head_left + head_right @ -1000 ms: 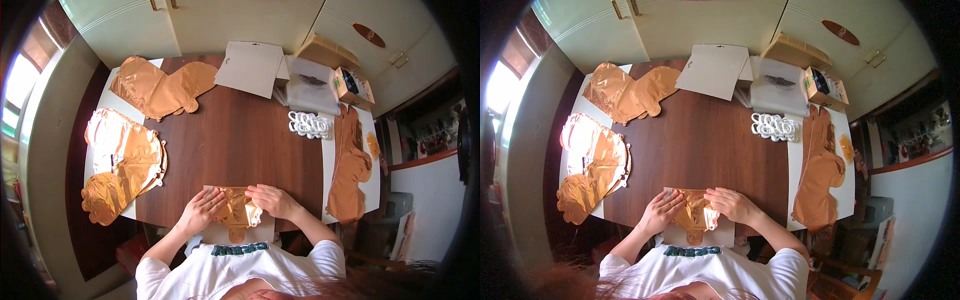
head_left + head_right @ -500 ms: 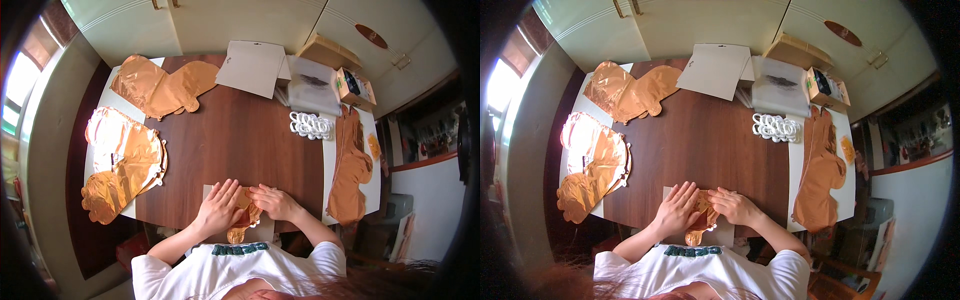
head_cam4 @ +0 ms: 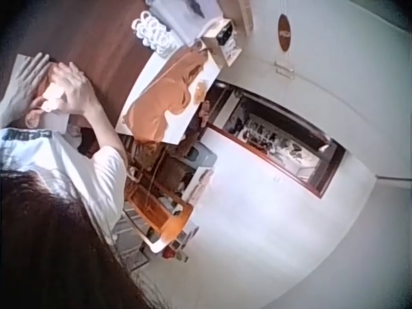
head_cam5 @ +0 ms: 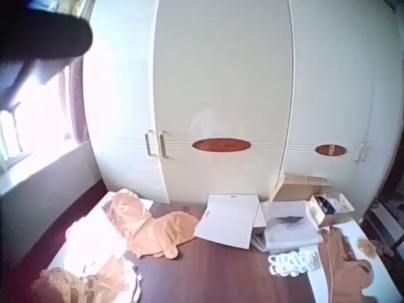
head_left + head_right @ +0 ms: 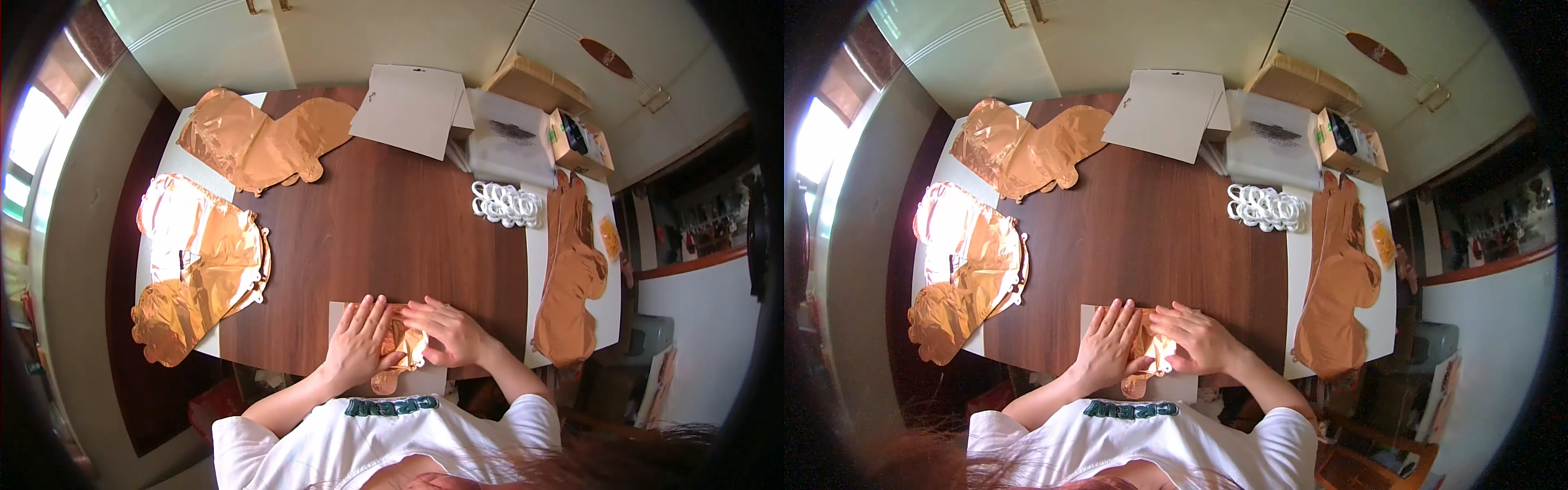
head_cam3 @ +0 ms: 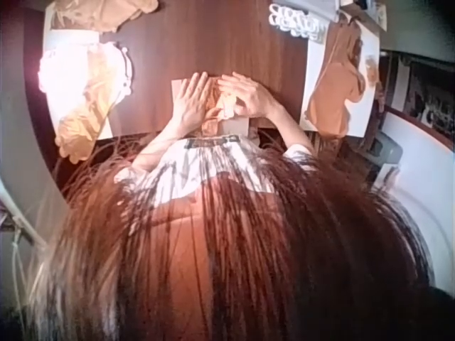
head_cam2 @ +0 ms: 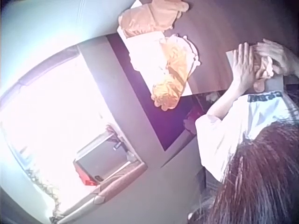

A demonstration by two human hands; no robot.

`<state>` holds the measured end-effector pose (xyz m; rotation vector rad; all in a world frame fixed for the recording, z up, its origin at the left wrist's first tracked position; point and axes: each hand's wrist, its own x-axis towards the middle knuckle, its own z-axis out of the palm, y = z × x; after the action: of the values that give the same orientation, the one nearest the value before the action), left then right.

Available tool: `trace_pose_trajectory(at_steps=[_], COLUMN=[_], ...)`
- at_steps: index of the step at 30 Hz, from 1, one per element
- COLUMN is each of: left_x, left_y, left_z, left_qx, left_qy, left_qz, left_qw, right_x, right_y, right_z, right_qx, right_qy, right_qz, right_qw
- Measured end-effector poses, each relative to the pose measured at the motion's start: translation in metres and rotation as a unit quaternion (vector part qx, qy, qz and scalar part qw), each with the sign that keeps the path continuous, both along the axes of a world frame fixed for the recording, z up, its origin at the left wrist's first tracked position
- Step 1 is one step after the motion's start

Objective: The recorder is putting decorative items and backing cards into plastic sleeves and then organizing the completed packages into a stack.

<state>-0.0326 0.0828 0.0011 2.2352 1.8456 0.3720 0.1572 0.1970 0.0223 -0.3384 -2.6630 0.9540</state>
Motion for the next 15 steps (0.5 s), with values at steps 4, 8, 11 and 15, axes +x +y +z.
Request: trace_pose_trajectory(at_steps=[4, 8, 11, 15], left_x=[0.002, 0.000, -0.002, -0.007], left_y=[0.000, 0.000, 0.000, -0.003], left_z=[0.000, -0.002, 0.001, 0.002], left_qx=[0.003, 0.003, -0.016, -0.036], left_qy=[0.002, 0.003, 0.001, 0.025], left_qz=[0.004, 0.004, 0.001, 0.013], left_qw=[1.000, 1.000, 1.000, 0.999], right_x=[-0.027, -0.028, -0.026, -0.024], right_y=[-0.032, -0.048, -0.049, -0.051], right_z=[-0.001, -0.019, -0.022, -0.028], right_qx=[0.150, 0.231, 0.214, 0.210], right_qy=[-0.034, -0.086, -0.083, -0.082], right_qz=[-0.155, -0.170, -0.183, -0.194], right_qw=[0.976, 0.954, 0.956, 0.955])
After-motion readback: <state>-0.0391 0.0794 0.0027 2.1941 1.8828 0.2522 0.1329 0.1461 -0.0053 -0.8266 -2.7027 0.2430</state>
